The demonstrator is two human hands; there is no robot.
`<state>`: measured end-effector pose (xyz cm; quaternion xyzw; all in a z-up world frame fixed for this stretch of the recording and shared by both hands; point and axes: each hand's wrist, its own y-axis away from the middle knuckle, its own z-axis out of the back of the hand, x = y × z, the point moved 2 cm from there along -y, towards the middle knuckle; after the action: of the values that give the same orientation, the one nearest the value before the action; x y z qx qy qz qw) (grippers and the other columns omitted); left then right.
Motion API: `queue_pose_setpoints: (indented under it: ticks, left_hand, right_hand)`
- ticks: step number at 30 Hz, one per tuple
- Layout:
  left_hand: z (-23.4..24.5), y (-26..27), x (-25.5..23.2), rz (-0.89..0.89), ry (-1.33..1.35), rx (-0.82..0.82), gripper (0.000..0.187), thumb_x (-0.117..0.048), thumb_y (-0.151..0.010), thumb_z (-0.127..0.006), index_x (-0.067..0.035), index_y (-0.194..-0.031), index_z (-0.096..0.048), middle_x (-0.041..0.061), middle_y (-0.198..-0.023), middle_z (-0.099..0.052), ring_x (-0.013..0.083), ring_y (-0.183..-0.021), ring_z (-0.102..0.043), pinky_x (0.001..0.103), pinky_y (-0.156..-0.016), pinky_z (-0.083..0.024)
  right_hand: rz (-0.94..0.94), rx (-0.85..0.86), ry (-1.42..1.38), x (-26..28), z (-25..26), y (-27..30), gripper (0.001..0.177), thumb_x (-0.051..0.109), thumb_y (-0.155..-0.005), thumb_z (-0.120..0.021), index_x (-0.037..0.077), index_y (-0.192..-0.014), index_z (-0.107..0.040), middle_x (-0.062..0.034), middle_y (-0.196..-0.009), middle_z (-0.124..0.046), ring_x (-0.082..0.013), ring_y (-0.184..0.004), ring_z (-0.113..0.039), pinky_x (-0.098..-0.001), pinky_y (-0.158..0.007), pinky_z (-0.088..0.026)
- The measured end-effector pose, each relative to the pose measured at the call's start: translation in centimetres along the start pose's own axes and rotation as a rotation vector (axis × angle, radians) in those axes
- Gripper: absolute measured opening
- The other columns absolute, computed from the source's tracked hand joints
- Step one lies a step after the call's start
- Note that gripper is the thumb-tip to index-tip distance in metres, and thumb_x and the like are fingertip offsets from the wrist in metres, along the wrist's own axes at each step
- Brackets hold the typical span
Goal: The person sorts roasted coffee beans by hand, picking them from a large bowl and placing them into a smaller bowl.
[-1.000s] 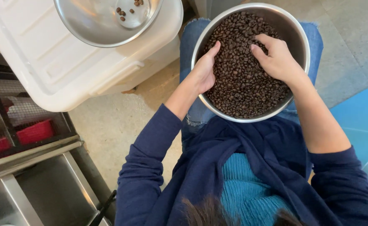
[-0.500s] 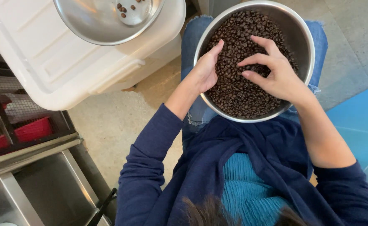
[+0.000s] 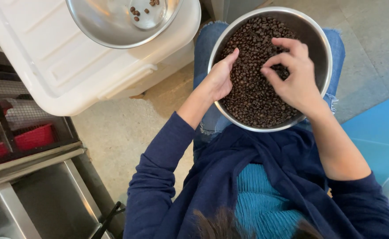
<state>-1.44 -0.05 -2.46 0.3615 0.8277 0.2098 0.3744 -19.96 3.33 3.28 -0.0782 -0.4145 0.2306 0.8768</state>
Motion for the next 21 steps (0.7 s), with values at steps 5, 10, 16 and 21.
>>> queue_pose_setpoints:
  ticks: [5, 10, 16, 21]
  left_hand:
    - [0.0, 0.0, 0.0, 0.001, -0.002, 0.015, 0.064, -0.037, -0.098, -0.041, 0.001, -0.150, -0.042, 0.022, -0.151, -0.050, 0.0331, -0.133, -0.051, 0.045, -0.113, -0.039]
    - [-0.2, 0.4, 0.0, -0.022, -0.027, -0.011, 0.067, -0.038, -0.095, -0.046, 0.001, -0.150, -0.042, 0.024, -0.153, -0.047, 0.0341, -0.135, -0.048, 0.046, -0.113, -0.037]
    - [-0.1, 0.5, -0.1, -0.023, -0.051, -0.015, 0.065, -0.037, -0.097, -0.043, 0.001, -0.149, -0.042, 0.022, -0.148, -0.050, 0.0300, -0.125, -0.054, 0.041, -0.107, -0.044]
    - [-0.1, 0.5, -0.1, -0.013, -0.051, -0.009, 0.070, -0.040, -0.094, -0.045, 0.000, -0.151, -0.040, 0.023, -0.153, -0.045, 0.0322, -0.133, -0.048, 0.044, -0.112, -0.039]
  right_hand:
    - [-0.220, -0.059, -0.390, -0.7, 0.4, -0.8, 0.017, -0.016, -0.105, -0.061, -0.010, -0.120, -0.063, -0.0114, -0.099, -0.062, -0.0095, -0.074, -0.050, -0.0181, -0.063, -0.038]
    - [-0.026, 0.190, -0.109, -0.4, -1.2, -2.4, 0.021, -0.004, -0.098, -0.067, 0.006, -0.114, -0.076, 0.0012, -0.048, -0.043, -0.0129, -0.040, -0.043, -0.0273, -0.046, -0.034]
    - [-0.071, 0.364, 0.084, -0.4, -2.8, -3.0, 0.023, 0.000, -0.099, -0.068, 0.002, -0.121, -0.074, -0.0055, -0.046, -0.053, -0.0195, -0.037, -0.050, -0.0273, -0.044, -0.040]
    - [-0.085, 0.339, 0.066, -0.7, -3.1, -2.8, 0.019, -0.002, -0.099, -0.069, -0.001, -0.117, -0.075, -0.0060, -0.050, -0.055, -0.0189, -0.040, -0.053, -0.0262, -0.044, -0.040]
